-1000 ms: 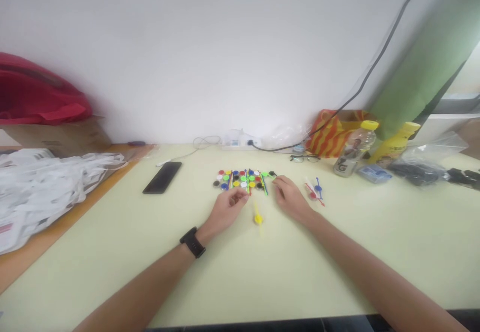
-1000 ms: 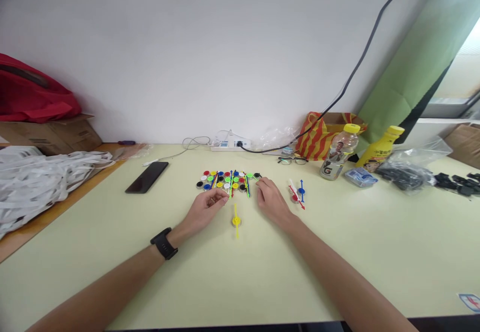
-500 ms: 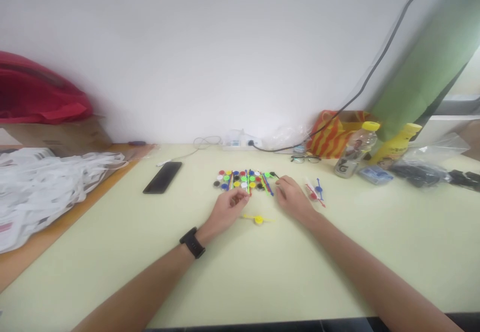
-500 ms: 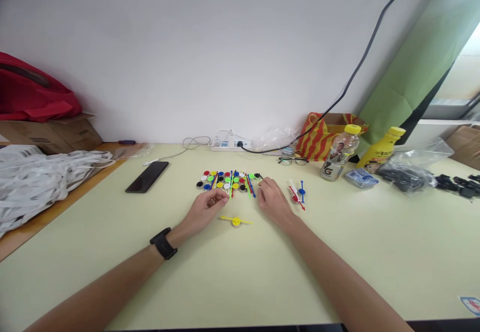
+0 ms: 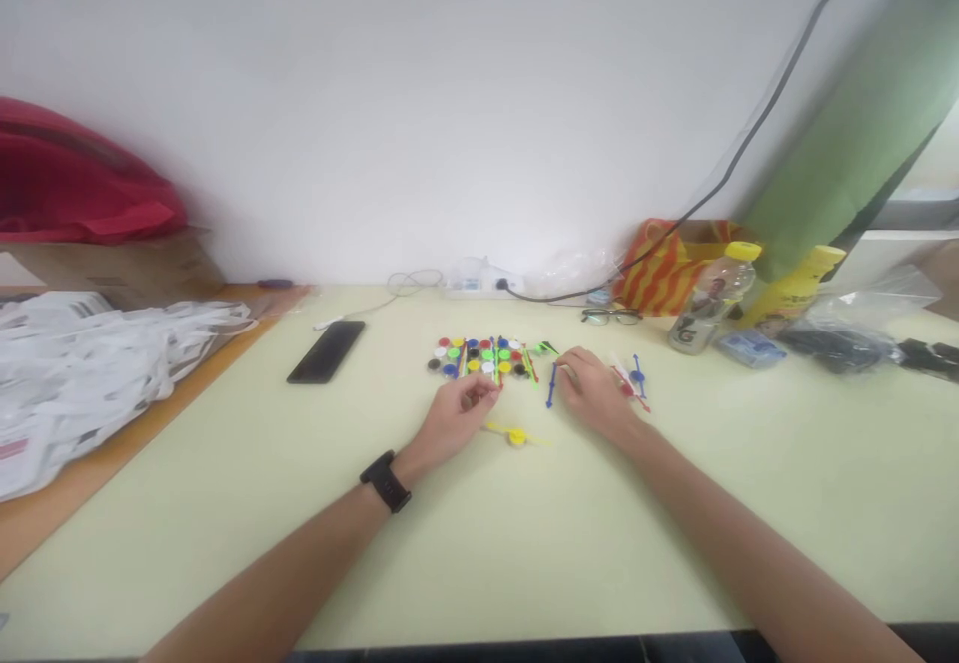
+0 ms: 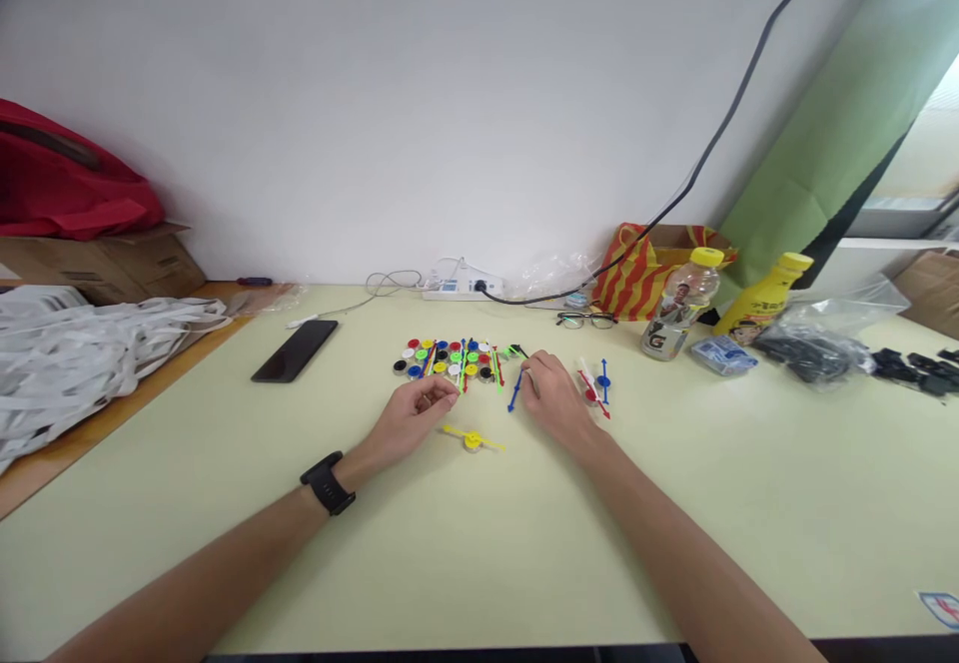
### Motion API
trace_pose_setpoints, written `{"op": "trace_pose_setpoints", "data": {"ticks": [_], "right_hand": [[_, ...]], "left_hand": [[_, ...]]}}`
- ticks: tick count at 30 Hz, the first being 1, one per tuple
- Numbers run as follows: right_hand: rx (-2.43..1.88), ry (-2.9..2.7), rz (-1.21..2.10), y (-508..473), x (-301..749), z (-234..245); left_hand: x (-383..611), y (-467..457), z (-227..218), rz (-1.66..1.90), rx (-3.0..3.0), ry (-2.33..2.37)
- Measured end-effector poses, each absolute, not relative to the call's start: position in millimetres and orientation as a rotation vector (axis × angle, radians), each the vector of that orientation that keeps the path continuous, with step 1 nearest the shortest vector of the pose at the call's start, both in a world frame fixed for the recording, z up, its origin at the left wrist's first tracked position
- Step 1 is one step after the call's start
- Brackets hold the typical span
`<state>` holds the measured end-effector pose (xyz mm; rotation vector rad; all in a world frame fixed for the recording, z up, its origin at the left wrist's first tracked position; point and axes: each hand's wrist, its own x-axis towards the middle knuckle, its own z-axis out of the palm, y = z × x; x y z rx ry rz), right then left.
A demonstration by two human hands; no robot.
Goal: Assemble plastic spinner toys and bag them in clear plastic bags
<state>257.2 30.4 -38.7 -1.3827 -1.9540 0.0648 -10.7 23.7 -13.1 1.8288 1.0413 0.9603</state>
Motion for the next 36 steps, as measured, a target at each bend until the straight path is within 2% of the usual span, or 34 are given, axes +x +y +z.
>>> {"op": "trace_pose_setpoints", "data": {"ticks": [6,18,36], "right_hand": [[-1.382,-1.84,0.19,29.2,256.1,-38.6],[-1.384,-2.063,-0.064,48.9,243.4,-44.7],[-1.372,-1.998,-0.05,73.2,242.4,-44.6]], "left_hand": [[-10.8,23.7,-12.7,0.942,1.841,1.026],[-11.1,24.2,-13.7,0.924,1.882,1.025],[-11.3,24.0,-16.3,0.939,1.867,1.05]]}}
